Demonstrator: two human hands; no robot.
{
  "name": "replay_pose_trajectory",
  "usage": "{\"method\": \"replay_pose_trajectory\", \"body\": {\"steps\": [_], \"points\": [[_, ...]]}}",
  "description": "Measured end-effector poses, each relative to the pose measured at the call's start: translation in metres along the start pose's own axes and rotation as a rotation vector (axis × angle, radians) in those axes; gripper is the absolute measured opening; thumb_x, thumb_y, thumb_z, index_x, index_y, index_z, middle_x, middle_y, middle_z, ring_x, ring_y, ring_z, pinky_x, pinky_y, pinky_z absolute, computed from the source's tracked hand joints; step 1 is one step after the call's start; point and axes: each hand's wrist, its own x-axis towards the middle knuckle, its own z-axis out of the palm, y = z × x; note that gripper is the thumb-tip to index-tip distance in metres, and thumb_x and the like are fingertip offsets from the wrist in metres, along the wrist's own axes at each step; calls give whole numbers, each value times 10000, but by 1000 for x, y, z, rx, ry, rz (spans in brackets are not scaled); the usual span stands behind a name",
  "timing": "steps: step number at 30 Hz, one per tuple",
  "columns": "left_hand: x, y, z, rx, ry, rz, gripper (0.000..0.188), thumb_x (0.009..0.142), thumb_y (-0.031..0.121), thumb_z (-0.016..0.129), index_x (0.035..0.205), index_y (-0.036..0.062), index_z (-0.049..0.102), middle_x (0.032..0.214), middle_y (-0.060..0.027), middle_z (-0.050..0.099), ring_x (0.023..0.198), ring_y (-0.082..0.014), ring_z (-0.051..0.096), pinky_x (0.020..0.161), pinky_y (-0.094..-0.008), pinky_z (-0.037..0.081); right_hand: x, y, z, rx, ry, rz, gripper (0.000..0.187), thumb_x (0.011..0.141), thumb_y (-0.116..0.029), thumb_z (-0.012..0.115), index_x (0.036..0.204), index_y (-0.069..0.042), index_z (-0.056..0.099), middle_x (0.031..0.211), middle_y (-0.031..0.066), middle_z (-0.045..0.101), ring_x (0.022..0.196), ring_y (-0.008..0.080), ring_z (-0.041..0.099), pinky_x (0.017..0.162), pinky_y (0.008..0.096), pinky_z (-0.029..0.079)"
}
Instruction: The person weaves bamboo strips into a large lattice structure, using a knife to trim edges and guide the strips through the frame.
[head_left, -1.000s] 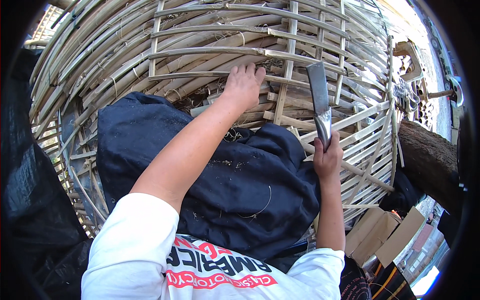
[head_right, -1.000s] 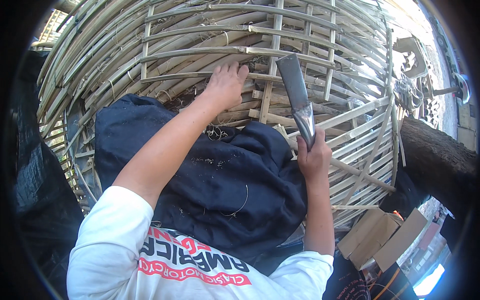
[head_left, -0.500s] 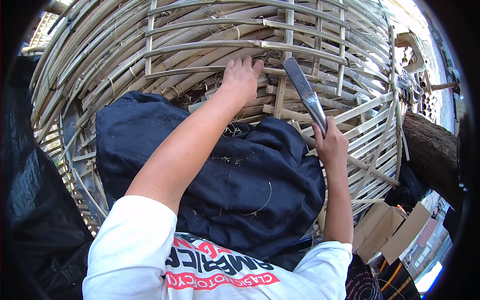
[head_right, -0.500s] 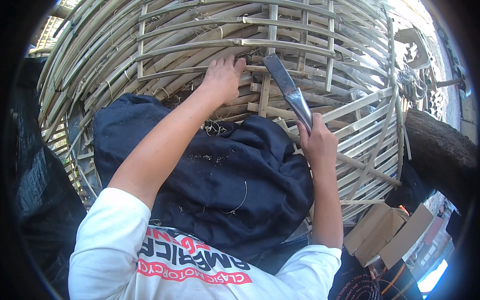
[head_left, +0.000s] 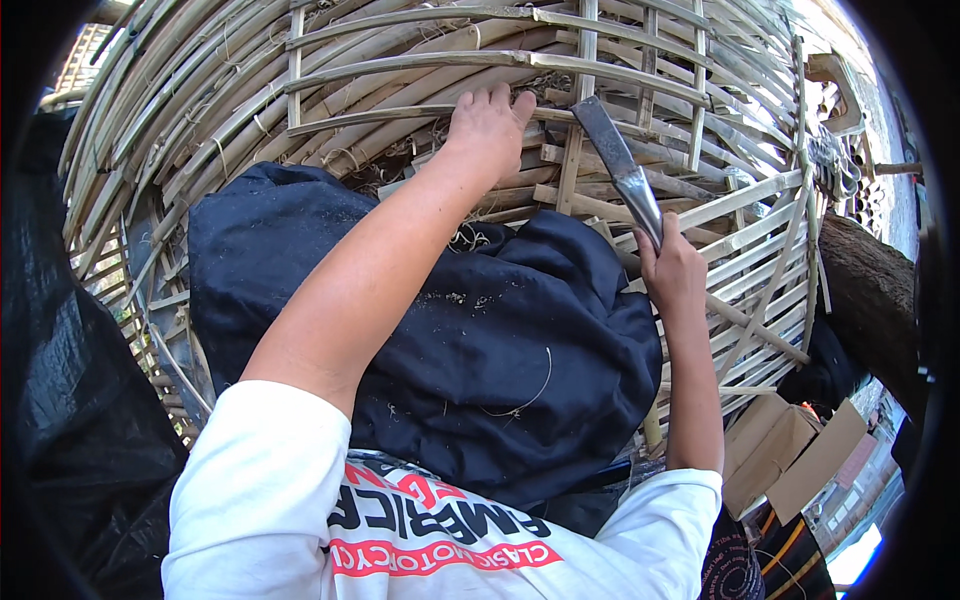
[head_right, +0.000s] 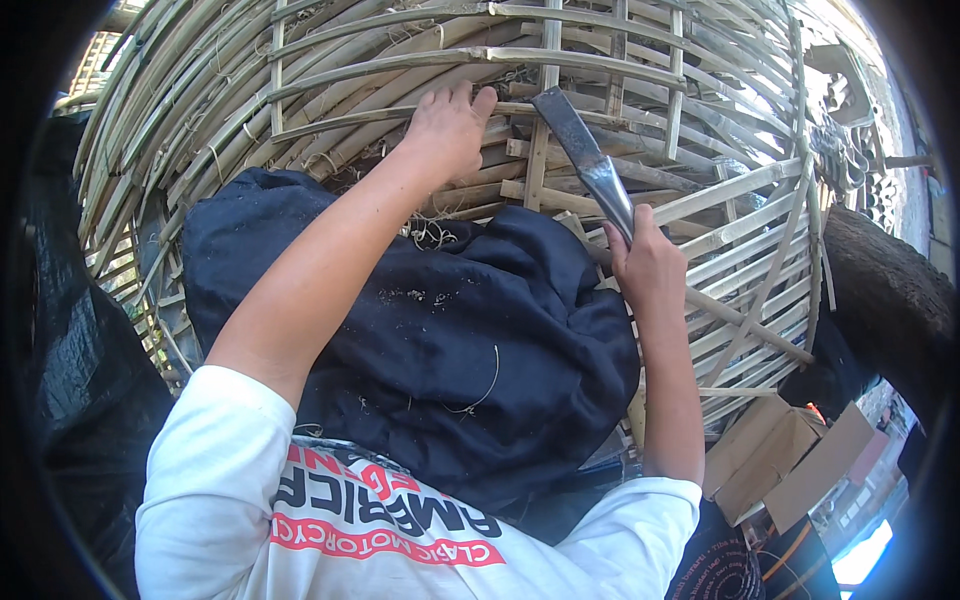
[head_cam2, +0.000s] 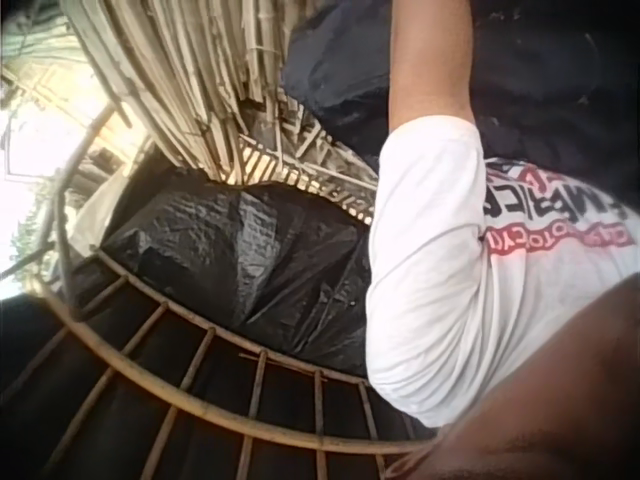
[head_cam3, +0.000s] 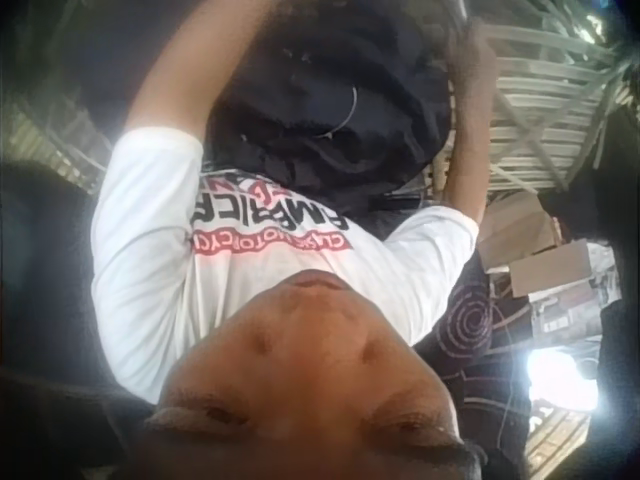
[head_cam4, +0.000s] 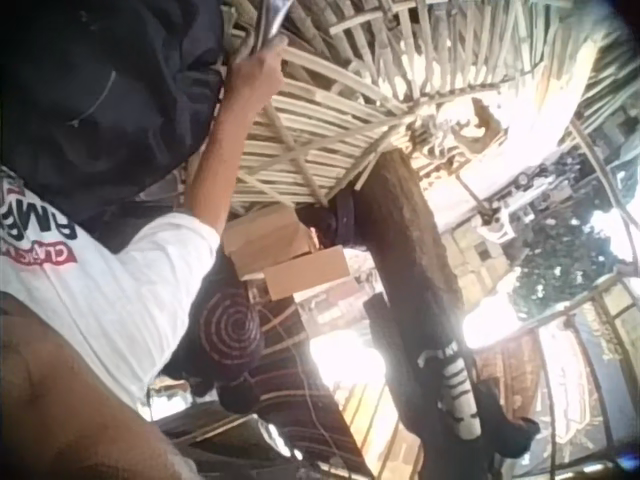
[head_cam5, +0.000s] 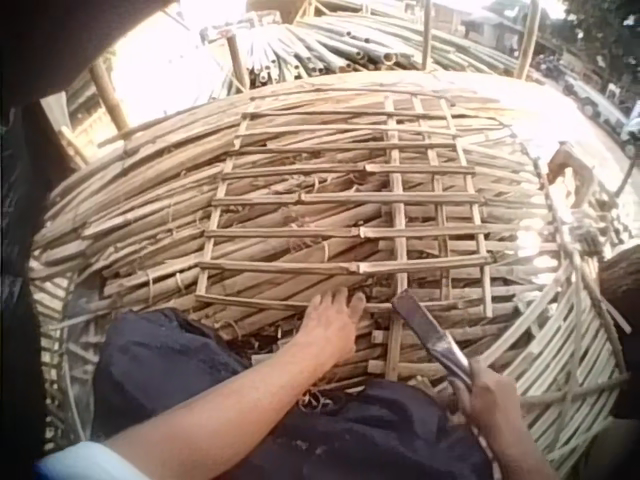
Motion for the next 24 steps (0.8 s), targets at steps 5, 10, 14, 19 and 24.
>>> {"method": "replay_pose_trajectory", "body": {"steps": [5, 10, 14, 19, 24], "points": [[-6, 1, 10, 20, 45, -1, 664, 736, 140, 658, 1344, 58, 401, 1277, -198, 484, 1186, -347, 495, 1009, -443, 370, -20, -15, -12, 151, 158, -33, 315, 936, -327, 592, 990, -34, 488, 782, 223, 653, 702, 425, 642, 579, 486, 493], [-2, 1, -2, 10, -35, -3, 710, 747, 144, 655, 1393, 67, 370, 1309, -207, 469, 1198, -347, 488, 1025, -443, 362, -1, -14, -17, 32, 42, 8, 299, 925, -310, 615, 1002, -36, 522, 773, 220, 649, 700, 426, 644, 585, 480, 491], [-3, 1, 6, 20, 8, -13, 710, 735, 158, 682, 1374, 72, 385, 1306, -202, 471, 1214, -350, 483, 1026, -445, 366, -15, -7, -9, 120, 174, -76, 300, 918, -307, 625, 1024, -46, 524, 757, 193, 655, 681, 413, 644, 577, 469, 492], [-7, -4, 4, 29, -2, -12, 711, 739, 159, 677, 1377, 75, 375, 1284, -194, 478, 1181, -348, 502, 1015, -442, 377, -7, -17, -23, 55, 87, -79, 316, 913, -302, 635, 1060, -49, 517, 742, 187, 650, 677, 409, 647, 562, 455, 492], [-1, 3, 3, 6, -39, -1, 729, 741, 160, 679, 1391, 74, 361, 1331, -213, 451, 1212, -355, 486, 1026, -445, 368, -2, 3, -4, -74, -69, 18, 352, 923, -314, 618, 1107, -36, 507, 768, 213, 649, 712, 423, 651, 590, 466, 500]]}}
